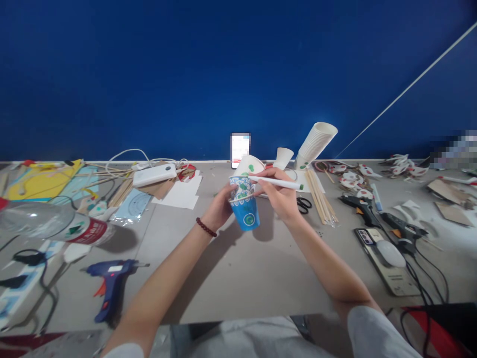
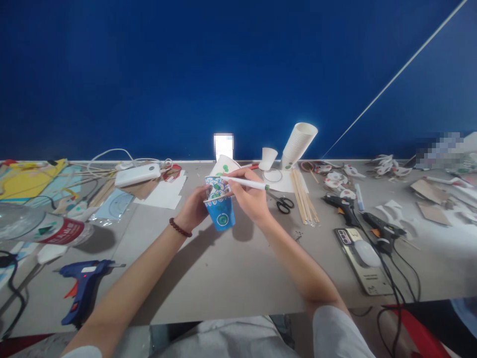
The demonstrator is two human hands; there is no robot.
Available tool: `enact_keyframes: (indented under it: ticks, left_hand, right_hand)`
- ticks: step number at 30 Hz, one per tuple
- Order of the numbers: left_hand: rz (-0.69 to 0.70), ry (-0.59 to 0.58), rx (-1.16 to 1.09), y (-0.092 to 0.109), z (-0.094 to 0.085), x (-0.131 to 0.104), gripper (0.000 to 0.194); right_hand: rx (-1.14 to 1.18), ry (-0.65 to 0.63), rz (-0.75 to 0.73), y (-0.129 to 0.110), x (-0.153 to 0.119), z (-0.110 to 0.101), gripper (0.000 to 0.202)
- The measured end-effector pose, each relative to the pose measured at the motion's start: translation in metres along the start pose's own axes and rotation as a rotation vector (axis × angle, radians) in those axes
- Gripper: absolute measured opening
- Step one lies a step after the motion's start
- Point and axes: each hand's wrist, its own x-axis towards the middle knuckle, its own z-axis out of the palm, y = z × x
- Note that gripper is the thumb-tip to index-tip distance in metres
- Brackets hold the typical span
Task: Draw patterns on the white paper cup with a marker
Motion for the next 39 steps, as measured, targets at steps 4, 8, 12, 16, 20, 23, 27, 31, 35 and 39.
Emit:
enact_keyframes:
  ticks: [4,8,12,16,20,23,27,31,35,39]
  left_hand:
    - [0.035,-0.009,0.014,-0.0031,0.0016,-0.0026,0.041]
    - [0.042,-0.002,0.028,-0.0051,0.0018,-0.0023,0.044]
    - [0.021,-0.006,0.028,-0.0049,0.0001,-0.0005,0.045]
    - [0.025,-0.002,0.021,-0.004,-0.0007,0.0,0.044]
    - [0.064,0.016,0.023,-0.0031,0.0009,-0.0013,0.041]
    - [0.066,0.029,0.027,-0.0026,0.0026,-0.0025,0.041]
    - [0.074,0.034,0.03,-0.0021,0.0042,-0.004,0.041]
    - [0.087,0.035,0.054,-0.0015,0.0046,-0.0053,0.043]
    - [0.099,0.04,0.078,-0.002,0.0035,-0.0048,0.046]
    - [0.101,0.047,0.105,-0.0032,0.0015,-0.0028,0.047]
  right_hand:
    - [0.026,-0.007,0.001,0.0,-0.0003,0.0014,0.018]
    - [0.018,-0.012,0.014,0.0002,0.0003,0.0017,0.02]
    - [-0.01,0.015,-0.009,0.0002,0.001,0.0,0.017]
    - [-0.075,0.017,-0.051,0.0031,-0.0002,-0.0033,0.014]
    - [-0.24,0.026,-0.171,0.005,-0.0033,-0.0043,0.011]
    - [-0.361,0.059,-0.267,0.0032,-0.0049,-0.003,0.01]
    - [-0.393,0.078,-0.308,0.0009,-0.005,-0.0019,0.01]
    - [-0.403,0.076,-0.313,0.0022,-0.0046,-0.002,0.01]
    - [-0.421,0.078,-0.363,0.0048,-0.0045,-0.0018,0.01]
    - [-0.425,0.093,-0.382,0.0057,-0.0045,-0.0012,0.011]
